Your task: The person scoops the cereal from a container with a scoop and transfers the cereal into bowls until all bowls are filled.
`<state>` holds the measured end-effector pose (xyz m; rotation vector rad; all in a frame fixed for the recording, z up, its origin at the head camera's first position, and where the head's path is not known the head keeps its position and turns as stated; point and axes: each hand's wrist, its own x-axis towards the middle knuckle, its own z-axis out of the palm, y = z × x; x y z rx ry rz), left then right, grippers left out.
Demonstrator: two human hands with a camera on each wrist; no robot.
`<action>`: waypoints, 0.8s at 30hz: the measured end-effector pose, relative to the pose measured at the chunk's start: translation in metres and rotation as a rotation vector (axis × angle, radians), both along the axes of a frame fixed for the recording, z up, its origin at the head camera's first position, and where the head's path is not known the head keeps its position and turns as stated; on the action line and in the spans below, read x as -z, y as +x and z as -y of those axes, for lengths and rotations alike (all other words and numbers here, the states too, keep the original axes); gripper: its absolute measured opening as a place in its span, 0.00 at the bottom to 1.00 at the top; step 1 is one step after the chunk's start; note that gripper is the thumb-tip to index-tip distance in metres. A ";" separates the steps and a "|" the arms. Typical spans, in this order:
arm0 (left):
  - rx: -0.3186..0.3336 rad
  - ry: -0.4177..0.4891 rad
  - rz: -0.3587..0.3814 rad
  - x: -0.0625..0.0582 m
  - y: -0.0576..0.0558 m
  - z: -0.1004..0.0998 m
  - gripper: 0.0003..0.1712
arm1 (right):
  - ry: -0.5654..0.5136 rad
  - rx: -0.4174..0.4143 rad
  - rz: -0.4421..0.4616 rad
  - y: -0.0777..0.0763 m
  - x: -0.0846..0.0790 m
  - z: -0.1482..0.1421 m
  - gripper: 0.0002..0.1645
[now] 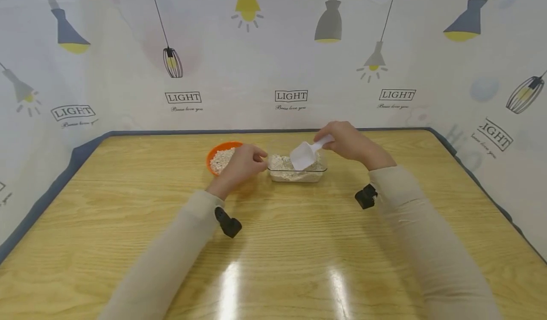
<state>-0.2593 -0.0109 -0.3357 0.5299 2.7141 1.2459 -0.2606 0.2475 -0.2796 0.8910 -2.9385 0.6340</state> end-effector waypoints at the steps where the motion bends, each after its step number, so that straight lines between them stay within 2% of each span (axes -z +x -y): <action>1: 0.002 0.002 0.002 0.001 0.000 0.000 0.24 | 0.000 0.000 0.013 0.000 0.000 0.000 0.14; 10: -0.027 0.023 0.018 0.004 0.000 -0.004 0.25 | 0.003 -0.021 0.140 0.005 -0.001 0.006 0.15; 13: -0.040 0.038 0.030 0.003 0.002 -0.004 0.25 | 0.002 -0.030 0.148 0.006 0.000 0.007 0.15; 19: -0.056 0.036 0.036 0.001 0.004 -0.004 0.25 | 0.003 -0.060 0.108 0.006 0.005 0.010 0.14; 24: -0.060 0.029 0.029 0.001 0.004 -0.005 0.25 | -0.010 -0.045 0.140 0.006 0.008 0.015 0.15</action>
